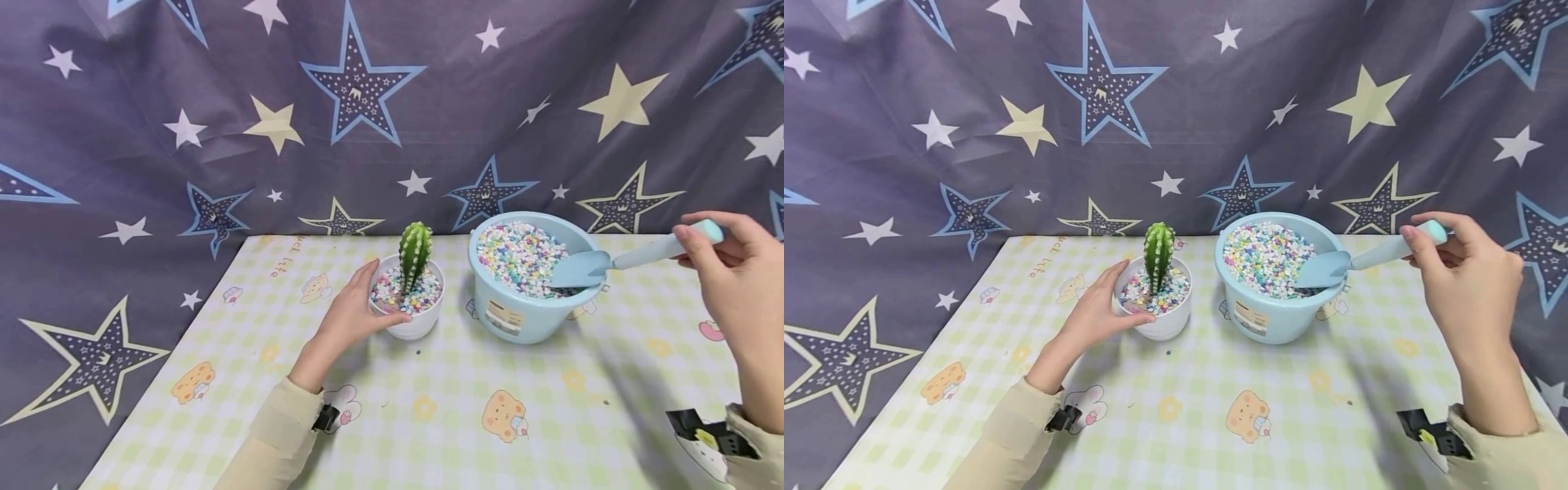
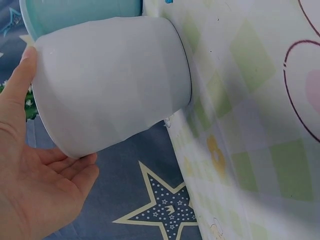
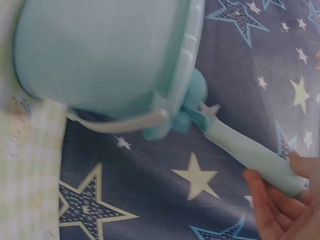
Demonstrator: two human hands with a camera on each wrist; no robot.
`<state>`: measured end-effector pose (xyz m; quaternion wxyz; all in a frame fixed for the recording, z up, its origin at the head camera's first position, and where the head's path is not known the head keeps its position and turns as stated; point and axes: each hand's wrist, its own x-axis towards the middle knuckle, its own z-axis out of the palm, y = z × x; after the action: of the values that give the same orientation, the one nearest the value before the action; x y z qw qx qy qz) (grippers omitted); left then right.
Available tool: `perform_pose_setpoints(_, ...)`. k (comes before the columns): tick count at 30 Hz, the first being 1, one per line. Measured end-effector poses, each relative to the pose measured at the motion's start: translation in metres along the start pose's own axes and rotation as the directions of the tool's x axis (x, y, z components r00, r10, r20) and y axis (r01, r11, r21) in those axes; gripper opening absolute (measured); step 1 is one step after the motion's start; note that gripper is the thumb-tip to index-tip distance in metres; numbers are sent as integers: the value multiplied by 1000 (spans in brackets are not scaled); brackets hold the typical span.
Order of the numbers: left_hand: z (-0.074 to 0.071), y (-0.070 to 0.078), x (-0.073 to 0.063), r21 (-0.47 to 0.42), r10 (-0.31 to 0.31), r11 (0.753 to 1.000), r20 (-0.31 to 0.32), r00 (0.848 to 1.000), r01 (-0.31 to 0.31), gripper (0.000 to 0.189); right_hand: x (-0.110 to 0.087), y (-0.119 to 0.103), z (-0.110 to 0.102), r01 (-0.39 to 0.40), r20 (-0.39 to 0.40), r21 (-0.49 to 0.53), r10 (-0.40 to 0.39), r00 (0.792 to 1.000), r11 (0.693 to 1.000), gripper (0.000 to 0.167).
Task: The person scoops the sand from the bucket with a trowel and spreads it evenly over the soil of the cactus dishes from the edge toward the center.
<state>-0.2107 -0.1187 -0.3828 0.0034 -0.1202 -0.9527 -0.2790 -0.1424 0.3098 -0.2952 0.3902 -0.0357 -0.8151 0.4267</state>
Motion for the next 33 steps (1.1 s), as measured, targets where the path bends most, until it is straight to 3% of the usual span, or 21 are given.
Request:
perform_pose_setpoints(9, -1, -3, -3, 14, 0, 1000, -11, 1000, 0, 123, 3, 3, 5, -98, 31, 1, 98, 995, 995, 18)
perform_pose_setpoints(14, -2, -4, -4, 14, 2, 1000, -18, 1000, -1, 123, 0, 10, 8, -202, 106, -50, 206, 973, 978, 15)
perform_pose_setpoints(18, -2, -5, -3, 16, 2, 1000, -14, 1000, -2, 123, -3, 19, 10, -271, 163, 93, 253, 953, 958, 16)
perform_pose_setpoints(22, -2, -5, -3, 25, -2, 1000, -20, 1000, 2, 123, -2, 25, 11, -276, 207, 226, 231, 951, 934, 16)
perform_pose_setpoints(24, -3, -5, -3, 31, 1, 1000, -28, 1000, 0, 123, -2, 27, 15, -300, 250, 359, 219, 943, 884, 15)
perform_pose_setpoints(29, -3, -2, -3, 23, 11, 1000, -23, 1000, -10, 123, -8, 34, 27, -422, 374, 590, 230, 898, 689, 13)
perform_pose_setpoints(33, -1, 0, -3, 24, 15, 1000, -15, 1000, -15, 122, -10, 38, 28, -441, 392, 600, 235, 889, 667, 13)
